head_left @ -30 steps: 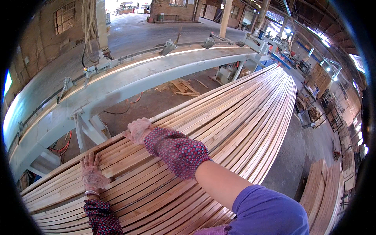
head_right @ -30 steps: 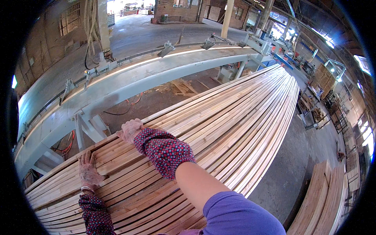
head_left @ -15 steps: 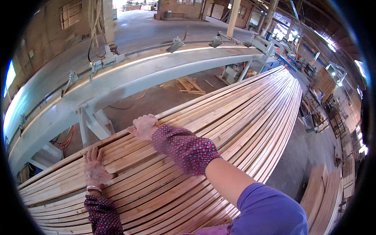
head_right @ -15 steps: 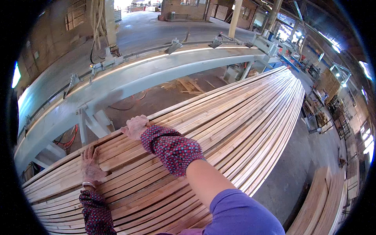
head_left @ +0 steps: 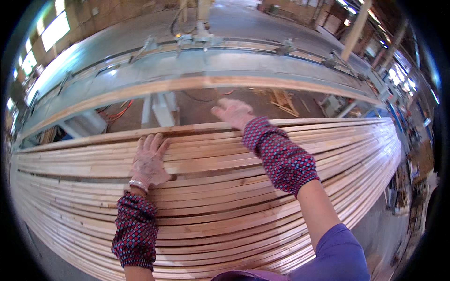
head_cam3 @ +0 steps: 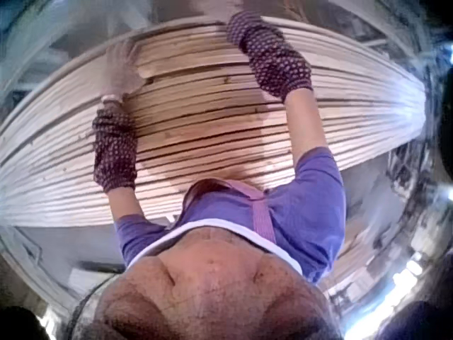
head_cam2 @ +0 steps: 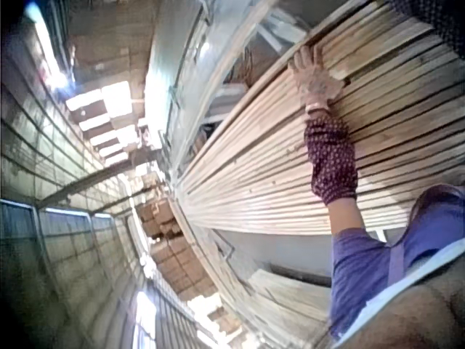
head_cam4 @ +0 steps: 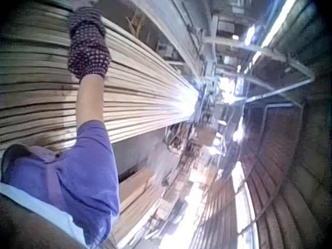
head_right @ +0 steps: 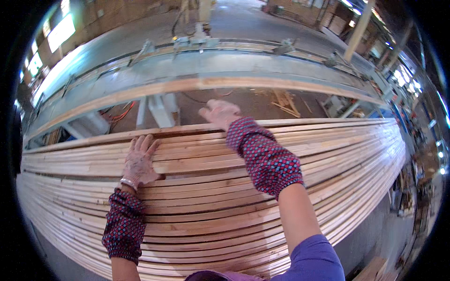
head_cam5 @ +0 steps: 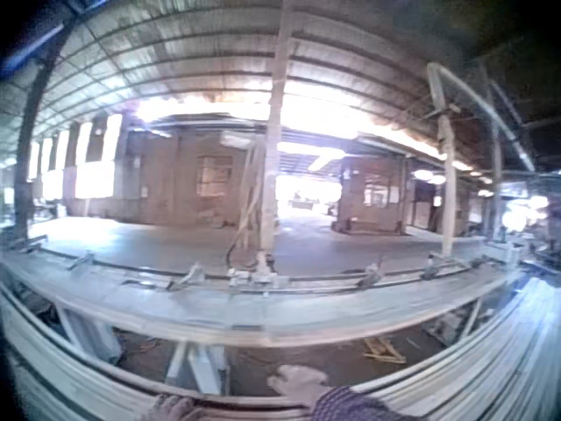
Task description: The person repeatedly picks up thin wooden planks from a pile and places them onto a metal conveyor or rack. The person wears patterned gloves and handles the planks one by one, aligning them with the existing stack on the rack.
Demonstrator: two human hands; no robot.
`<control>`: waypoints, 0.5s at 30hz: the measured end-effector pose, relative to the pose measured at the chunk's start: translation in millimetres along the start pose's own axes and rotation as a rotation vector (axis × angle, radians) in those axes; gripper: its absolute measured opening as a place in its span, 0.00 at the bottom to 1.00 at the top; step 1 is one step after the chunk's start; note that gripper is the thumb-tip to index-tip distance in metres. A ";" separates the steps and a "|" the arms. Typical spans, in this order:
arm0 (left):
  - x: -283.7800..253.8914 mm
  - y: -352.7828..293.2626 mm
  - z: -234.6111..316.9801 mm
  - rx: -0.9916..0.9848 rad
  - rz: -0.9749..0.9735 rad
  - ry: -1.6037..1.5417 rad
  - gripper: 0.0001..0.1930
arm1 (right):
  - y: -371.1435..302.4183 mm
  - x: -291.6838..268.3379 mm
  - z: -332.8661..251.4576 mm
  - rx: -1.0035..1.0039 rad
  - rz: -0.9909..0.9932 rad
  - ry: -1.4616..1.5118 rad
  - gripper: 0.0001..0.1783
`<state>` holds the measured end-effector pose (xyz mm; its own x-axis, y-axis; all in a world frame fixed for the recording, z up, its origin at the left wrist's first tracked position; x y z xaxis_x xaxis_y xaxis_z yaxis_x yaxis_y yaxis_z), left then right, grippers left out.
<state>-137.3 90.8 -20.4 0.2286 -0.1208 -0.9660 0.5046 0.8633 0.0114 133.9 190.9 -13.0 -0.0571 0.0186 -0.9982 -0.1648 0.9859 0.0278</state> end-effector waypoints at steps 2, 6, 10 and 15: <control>4.4 -3.6 -7.7 0.000 0.039 0.039 0.56 | 20.7 -1.6 10.7 0.083 0.025 -0.033 0.36; -1.4 2.1 5.2 -0.012 -0.015 0.022 0.58 | 36.6 13.6 27.0 0.058 0.189 -0.189 0.44; 5.4 -1.9 -5.0 -0.005 0.017 0.037 0.57 | 50.0 51.2 27.8 -0.058 -0.297 -0.087 0.48; 0.5 2.3 3.9 0.033 0.012 0.048 0.57 | 57.0 73.0 39.3 -0.083 -0.330 -0.136 0.37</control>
<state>-132.8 90.8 -19.9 0.1949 -0.0863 -0.9770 0.5296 0.8477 0.0307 159.0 255.0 -86.3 0.1431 -0.2705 -0.9520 -0.2325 0.9258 -0.2980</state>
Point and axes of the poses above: each hand's wrist, its own y-axis towards the middle knuckle, its own x-axis out of the palm, z = x × y, the point moved 9 cm from there along y, towards the middle knuckle, and after that the axes turned 13 degrees about -y, right-handed, at the moved point
